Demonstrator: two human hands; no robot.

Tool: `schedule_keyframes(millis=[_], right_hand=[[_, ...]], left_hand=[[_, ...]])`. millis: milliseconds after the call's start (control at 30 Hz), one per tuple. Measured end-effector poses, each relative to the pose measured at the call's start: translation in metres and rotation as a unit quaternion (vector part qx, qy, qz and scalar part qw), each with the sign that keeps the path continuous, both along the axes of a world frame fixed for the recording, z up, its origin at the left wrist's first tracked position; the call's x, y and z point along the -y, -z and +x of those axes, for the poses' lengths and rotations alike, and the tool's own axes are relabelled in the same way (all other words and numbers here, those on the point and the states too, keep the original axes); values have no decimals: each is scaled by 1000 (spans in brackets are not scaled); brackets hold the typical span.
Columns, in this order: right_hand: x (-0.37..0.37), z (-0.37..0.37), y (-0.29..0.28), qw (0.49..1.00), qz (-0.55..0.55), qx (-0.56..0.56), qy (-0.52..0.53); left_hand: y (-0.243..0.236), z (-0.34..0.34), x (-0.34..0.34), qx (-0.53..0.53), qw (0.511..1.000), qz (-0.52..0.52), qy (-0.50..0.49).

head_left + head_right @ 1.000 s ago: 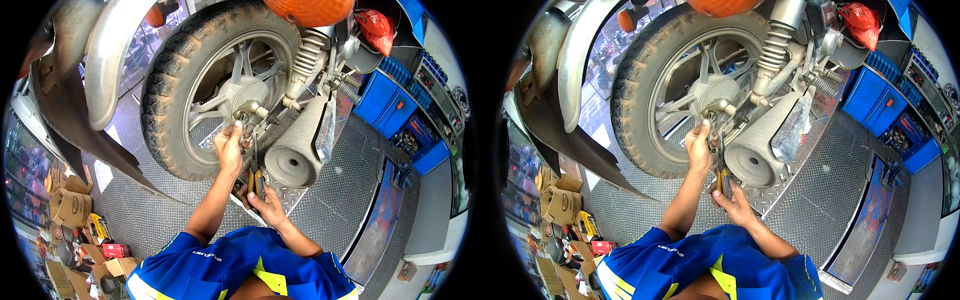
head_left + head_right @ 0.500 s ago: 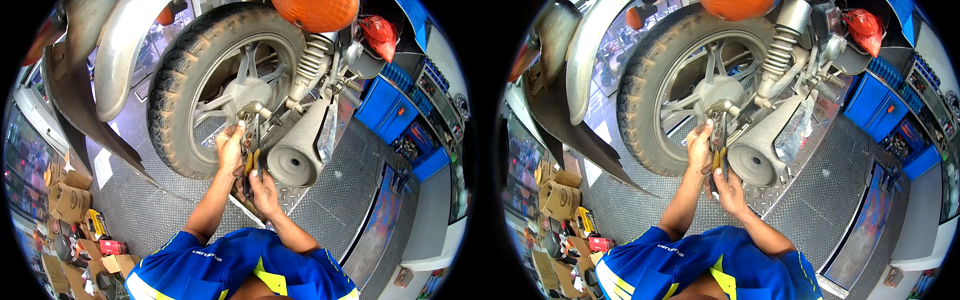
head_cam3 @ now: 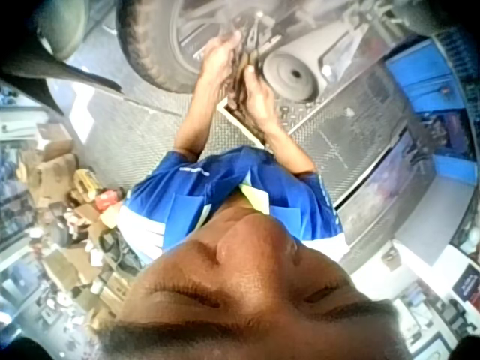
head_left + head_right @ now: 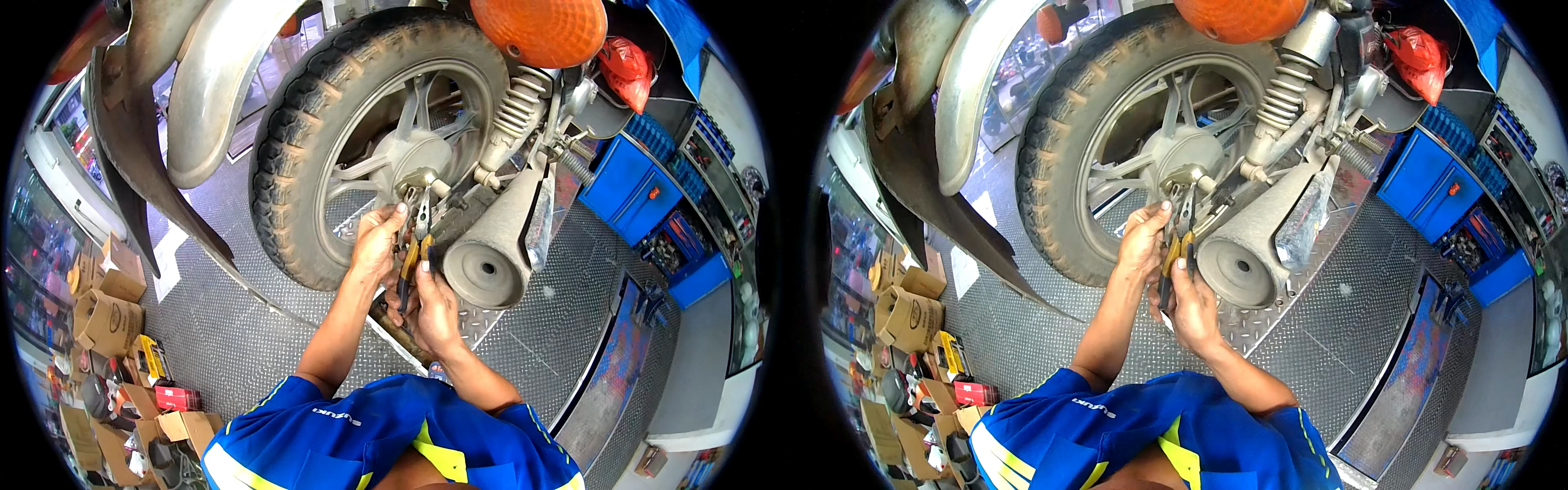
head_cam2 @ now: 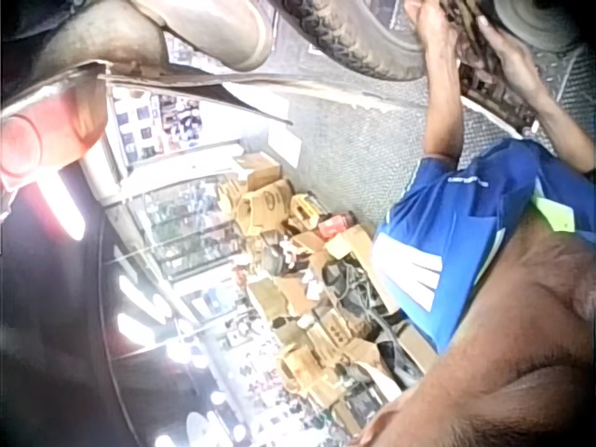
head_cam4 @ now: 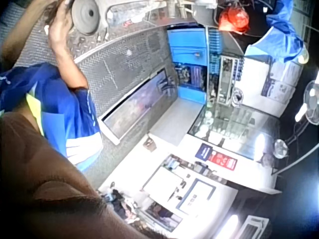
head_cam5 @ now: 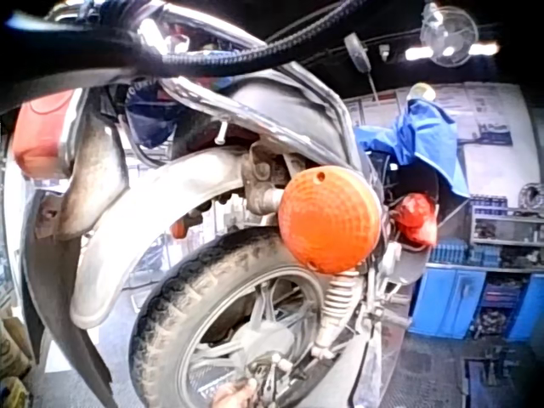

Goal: The person uses pliers and their hands to work on the rear wheel axle and brake components of a motorcycle.

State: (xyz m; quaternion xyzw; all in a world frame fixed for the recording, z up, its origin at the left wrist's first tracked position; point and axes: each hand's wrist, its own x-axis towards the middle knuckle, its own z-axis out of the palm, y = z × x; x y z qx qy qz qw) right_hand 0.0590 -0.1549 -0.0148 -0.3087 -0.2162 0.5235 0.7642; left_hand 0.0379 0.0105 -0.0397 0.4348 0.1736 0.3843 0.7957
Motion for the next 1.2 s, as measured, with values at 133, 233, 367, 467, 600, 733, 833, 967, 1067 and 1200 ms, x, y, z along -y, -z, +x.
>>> schedule_keyframes(millis=[133, 233, 367, 467, 600, 733, 833, 967, 1067, 1200], right_hand=[[-11, -6, 19, 995, 10, 57, 77], [-26, 1, 25, 998, -30, 30, 45], [-18, -8, 11, 990, 83, 50, 100], [-29, -4, 18, 995, 17, 65, 77], [-31, -10, 27, 985, 24, 112, 129], [-31, -7, 13, 997, 23, 49, 51], [-29, -18, 8, 992, 34, 60, 106], [-34, -11, 19, 995, 34, 65, 72], [-29, -13, 8, 994, 8, 83, 75], [-28, -16, 21, 981, 28, 143, 131]], left_hand=[[12, -1, -16, -4, 999, 3, 34], [12, -6, -15, -16, 998, -27, 62], [3, 0, -6, 11, 998, -48, 34], [7, 0, -16, -13, 998, -31, 51], [15, -3, -20, -26, 998, -42, 48], [-6, -9, -15, -42, 994, -73, 75], [-13, -9, -5, -27, 993, -93, 63], [13, -5, -27, -29, 995, -63, 75], [-1, -10, -22, -35, 992, -83, 85], [-13, -13, -12, -13, 991, -96, 90]])
